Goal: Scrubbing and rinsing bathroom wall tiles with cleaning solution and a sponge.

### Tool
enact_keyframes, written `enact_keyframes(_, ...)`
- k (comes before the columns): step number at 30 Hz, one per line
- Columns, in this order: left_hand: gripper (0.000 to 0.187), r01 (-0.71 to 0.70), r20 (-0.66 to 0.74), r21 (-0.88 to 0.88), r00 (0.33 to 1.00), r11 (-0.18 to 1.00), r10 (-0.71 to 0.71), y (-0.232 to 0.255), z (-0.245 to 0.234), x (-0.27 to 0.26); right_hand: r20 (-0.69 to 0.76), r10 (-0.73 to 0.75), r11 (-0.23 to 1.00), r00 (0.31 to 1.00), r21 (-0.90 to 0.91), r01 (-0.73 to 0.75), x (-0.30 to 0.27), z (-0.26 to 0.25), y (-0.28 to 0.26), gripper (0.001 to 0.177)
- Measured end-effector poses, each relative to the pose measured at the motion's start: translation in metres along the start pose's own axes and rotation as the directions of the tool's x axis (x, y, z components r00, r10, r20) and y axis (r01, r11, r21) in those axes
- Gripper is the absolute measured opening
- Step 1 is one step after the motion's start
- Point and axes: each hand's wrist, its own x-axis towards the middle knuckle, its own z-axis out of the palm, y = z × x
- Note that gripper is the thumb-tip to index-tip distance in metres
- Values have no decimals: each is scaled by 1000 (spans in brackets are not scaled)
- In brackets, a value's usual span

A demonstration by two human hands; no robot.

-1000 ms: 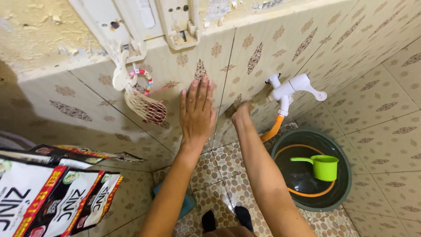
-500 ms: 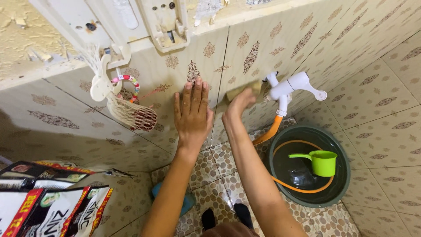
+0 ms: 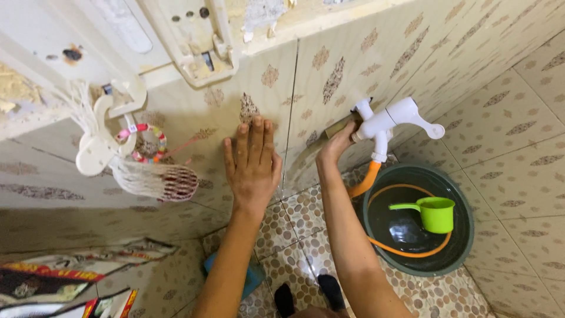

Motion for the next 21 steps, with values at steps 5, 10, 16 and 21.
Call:
enact_keyframes(5, 70, -8, -52, 36, 999, 999, 10, 0, 3, -2, -27, -37, 996, 999, 78, 39, 2, 7, -10, 61)
enact_keyframes(10, 67, 7, -48, 31, 999, 999, -6, 3, 3, -4, -89, 148, 968, 985, 218, -125, -22, 16, -34, 61)
enact_keyframes(16, 68, 5, -40, 34, 999, 999, -4, -2, 4, -3, -97, -40, 999, 994, 20, 42, -33, 18, 7, 70)
enact_keyframes(21, 72, 3, -13, 68, 1000, 998, -3, -5, 8, -7, -18, 137, 956, 990, 264, -128, 1, 18, -6, 74)
